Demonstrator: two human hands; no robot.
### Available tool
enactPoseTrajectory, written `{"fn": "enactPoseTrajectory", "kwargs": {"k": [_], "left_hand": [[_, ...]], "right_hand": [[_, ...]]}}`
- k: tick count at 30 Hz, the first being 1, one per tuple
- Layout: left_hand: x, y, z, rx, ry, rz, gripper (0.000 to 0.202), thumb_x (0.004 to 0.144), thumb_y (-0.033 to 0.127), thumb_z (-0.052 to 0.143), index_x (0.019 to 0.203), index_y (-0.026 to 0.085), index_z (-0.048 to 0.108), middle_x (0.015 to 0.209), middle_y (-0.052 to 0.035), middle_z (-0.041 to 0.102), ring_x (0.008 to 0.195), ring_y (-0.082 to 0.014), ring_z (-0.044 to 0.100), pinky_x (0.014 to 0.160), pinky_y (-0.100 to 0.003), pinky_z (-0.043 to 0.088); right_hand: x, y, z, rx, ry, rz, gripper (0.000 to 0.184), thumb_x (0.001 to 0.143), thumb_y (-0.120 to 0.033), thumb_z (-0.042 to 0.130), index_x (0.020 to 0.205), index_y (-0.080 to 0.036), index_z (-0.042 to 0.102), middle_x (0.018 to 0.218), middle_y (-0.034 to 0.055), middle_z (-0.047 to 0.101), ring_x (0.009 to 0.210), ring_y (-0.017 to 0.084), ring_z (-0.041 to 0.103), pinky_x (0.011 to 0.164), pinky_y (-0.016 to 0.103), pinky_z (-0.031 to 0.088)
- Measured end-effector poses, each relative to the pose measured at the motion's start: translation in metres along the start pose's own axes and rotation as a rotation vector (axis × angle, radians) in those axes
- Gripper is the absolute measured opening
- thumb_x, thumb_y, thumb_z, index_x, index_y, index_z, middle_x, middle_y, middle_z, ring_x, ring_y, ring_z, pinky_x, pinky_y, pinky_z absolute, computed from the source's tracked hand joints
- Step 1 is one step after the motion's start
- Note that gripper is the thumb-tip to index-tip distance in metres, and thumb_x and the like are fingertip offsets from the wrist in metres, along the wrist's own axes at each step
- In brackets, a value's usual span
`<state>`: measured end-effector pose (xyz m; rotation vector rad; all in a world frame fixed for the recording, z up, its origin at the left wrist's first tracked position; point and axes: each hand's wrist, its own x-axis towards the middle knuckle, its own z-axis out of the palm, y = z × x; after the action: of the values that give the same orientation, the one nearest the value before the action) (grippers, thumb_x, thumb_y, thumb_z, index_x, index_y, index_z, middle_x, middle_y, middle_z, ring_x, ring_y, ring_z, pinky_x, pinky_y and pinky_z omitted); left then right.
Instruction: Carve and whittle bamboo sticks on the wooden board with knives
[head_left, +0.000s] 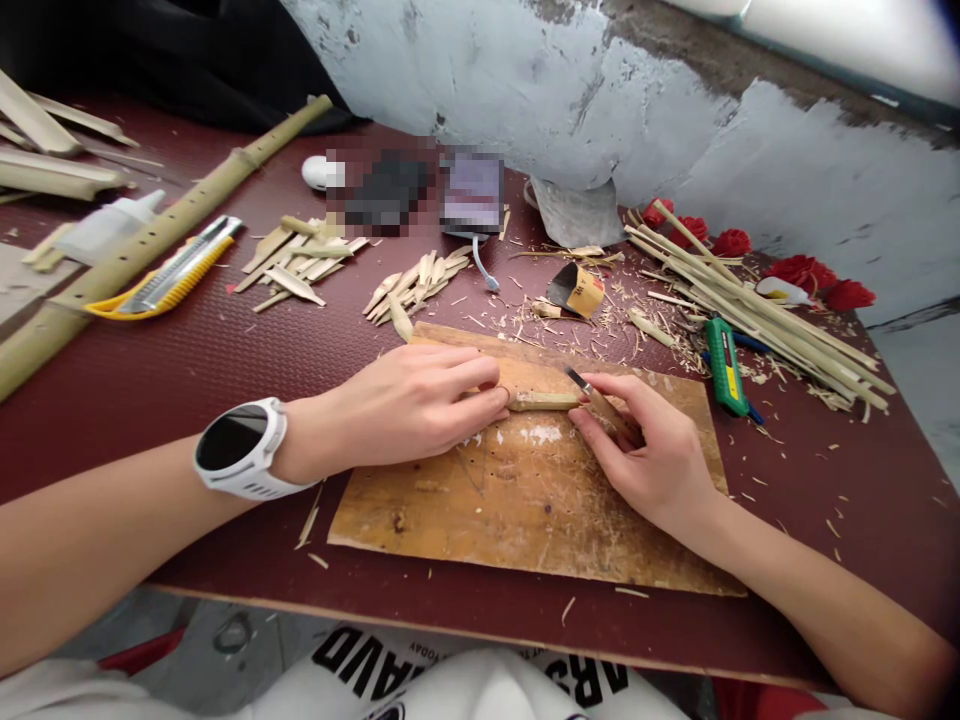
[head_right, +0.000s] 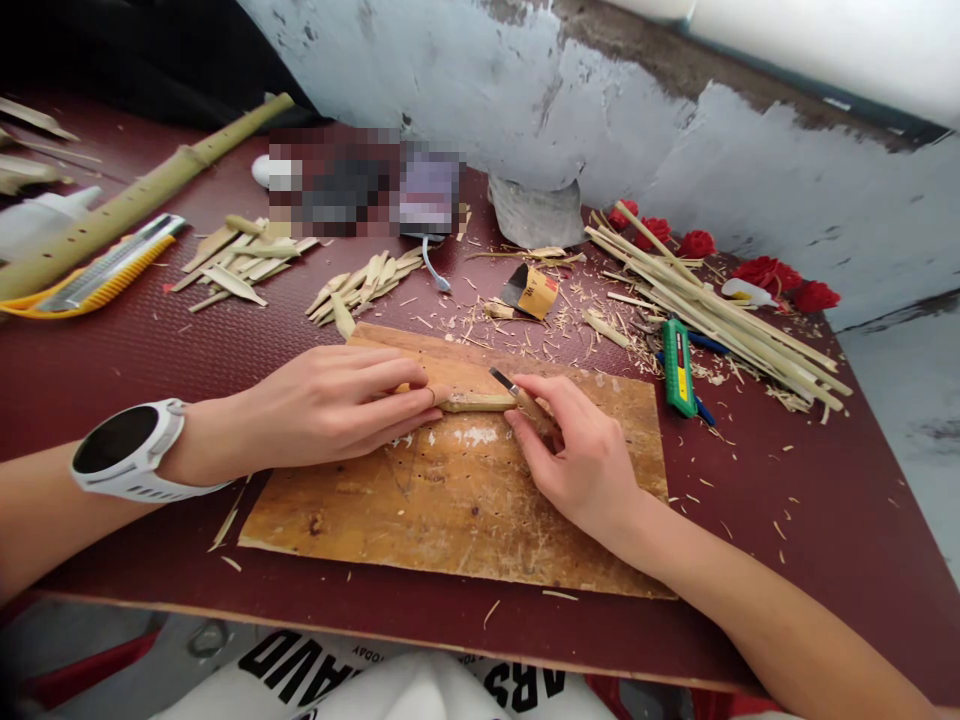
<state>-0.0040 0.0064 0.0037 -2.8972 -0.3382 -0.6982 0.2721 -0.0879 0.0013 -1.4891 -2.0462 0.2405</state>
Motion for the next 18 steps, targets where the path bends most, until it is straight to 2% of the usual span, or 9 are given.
{"fn": "enactPoseTrajectory", "kwargs": {"k": [7, 11, 13, 16, 18], "left_hand": [[0.0000, 0.0000, 0.0003, -0.001, 0.003, 0.006, 0.017, 0.106, 0.023, 0.057, 0.099, 0.014, 0.069, 0.088, -0.0053, 0.067, 0.074, -0.0170, 0.060, 0.064, -0.029, 0.047], [-0.0009, -0.0007, -0.0006, -0.019, 0.004, 0.026, 0.019, 0.108, 0.021, 0.051, 0.104, 0.015, 0.068, 0.090, -0.0063, 0.067, 0.077, -0.0169, 0.060, 0.064, -0.028, 0.046], [-0.0015, -0.0011, -0.0018, -0.021, 0.000, 0.048, 0.021, 0.109, 0.019, 0.047, 0.113, 0.015, 0.068, 0.092, -0.0068, 0.067, 0.077, -0.0169, 0.059, 0.064, -0.027, 0.045], [-0.0019, -0.0008, -0.0038, -0.013, -0.019, 0.071, 0.028, 0.110, 0.017, 0.045, 0.132, 0.017, 0.063, 0.093, -0.0062, 0.066, 0.076, -0.0177, 0.057, 0.064, -0.027, 0.045], [-0.0018, -0.0004, -0.0049, -0.012, -0.036, 0.074, 0.034, 0.110, 0.016, 0.044, 0.140, 0.019, 0.058, 0.093, -0.0057, 0.066, 0.075, -0.0179, 0.057, 0.064, -0.028, 0.045]], "right_hand": [[0.0007, -0.0008, 0.0001, 0.058, -0.008, 0.017, 0.014, 0.098, -0.024, 0.067, 0.111, -0.022, 0.062, 0.097, 0.0029, 0.070, 0.055, 0.008, 0.048, 0.050, 0.026, 0.040], [-0.0019, -0.0039, -0.0031, 0.239, -0.058, 0.091, 0.014, 0.096, -0.028, 0.070, 0.103, -0.022, 0.060, 0.109, 0.0036, 0.069, 0.047, 0.003, 0.039, 0.042, 0.025, 0.033], [-0.0032, -0.0049, -0.0044, 0.298, -0.074, 0.110, 0.017, 0.095, -0.029, 0.071, 0.104, -0.022, 0.059, 0.111, 0.0043, 0.069, 0.044, 0.001, 0.035, 0.039, 0.024, 0.029], [-0.0028, -0.0052, -0.0051, 0.277, -0.095, 0.119, 0.023, 0.095, -0.031, 0.070, 0.114, -0.022, 0.061, 0.089, -0.0001, 0.068, 0.043, 0.004, 0.034, 0.039, 0.024, 0.025], [-0.0010, -0.0050, -0.0052, 0.253, -0.106, 0.131, 0.023, 0.096, -0.032, 0.069, 0.116, -0.022, 0.062, 0.067, -0.0063, 0.057, 0.042, 0.006, 0.033, 0.040, 0.025, 0.024]]}}
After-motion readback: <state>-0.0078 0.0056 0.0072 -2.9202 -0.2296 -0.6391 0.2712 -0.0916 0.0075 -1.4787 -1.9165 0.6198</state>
